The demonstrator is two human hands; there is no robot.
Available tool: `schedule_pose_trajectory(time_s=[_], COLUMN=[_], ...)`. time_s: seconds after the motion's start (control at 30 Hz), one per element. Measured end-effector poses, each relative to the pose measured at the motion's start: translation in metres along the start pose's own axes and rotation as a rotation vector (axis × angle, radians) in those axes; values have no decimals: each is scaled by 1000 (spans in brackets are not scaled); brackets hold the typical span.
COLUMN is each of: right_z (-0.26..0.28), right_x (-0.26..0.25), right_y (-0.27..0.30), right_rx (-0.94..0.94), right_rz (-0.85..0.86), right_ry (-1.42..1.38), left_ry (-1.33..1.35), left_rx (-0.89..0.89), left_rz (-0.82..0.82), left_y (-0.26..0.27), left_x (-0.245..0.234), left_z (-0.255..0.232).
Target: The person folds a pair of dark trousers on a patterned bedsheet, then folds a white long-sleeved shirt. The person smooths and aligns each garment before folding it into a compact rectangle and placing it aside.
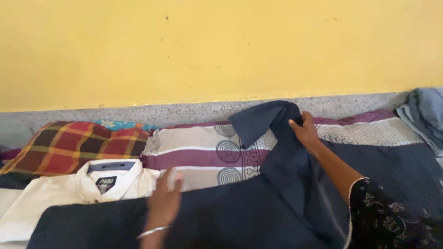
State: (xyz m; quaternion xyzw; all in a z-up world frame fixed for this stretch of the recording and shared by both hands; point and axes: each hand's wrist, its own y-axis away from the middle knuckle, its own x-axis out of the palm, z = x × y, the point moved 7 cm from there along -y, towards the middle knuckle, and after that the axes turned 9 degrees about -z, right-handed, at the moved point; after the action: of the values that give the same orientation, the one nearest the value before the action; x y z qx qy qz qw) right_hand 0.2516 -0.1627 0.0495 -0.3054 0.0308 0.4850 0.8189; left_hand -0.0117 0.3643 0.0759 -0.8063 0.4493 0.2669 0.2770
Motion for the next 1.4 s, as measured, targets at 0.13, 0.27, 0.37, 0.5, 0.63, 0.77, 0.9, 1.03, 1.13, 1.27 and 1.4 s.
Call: schedule_pose_trajectory(time_s=[0.13,0.27,0.37,0.5,0.63,0.77,0.9,1.03,1.13,1.27,1.4], right_z=[45,126,182,240,262,278,299,308,295,245,254], right_x=[6,-1,-9,-11,2,-5,-10,11,44,90,102], right_y=[-11,20,76,158,249,295,283,246,225,224,230], right_rx=[-111,-308,-365,-617,-1013,-1119,-1068,-856,-502,448,518], right_rz=[62,119,140,341,762,896,690,520,529,714,801], right_ry=[198,236,179,113,267,58,-63,-44,22,-93,-381], left_ry=[679,812,940,1079,1384,1393,1387,1299,1387,1454,1390], left_rx=[-65,-289,-435,-490,-714,-790,-870,-885,-710,-472,-283], left_rz=[203,322,350,353,262,103,60,6,1,18,66], left_y=[32,48,51,51,52,57,55,55,52,47,46], left_x=[74,109,114,108,99,84,72,72,70,58,43], left_z=[-66,-70,-66,-67,-61,-48,-36,-31,-42,-56,-71])
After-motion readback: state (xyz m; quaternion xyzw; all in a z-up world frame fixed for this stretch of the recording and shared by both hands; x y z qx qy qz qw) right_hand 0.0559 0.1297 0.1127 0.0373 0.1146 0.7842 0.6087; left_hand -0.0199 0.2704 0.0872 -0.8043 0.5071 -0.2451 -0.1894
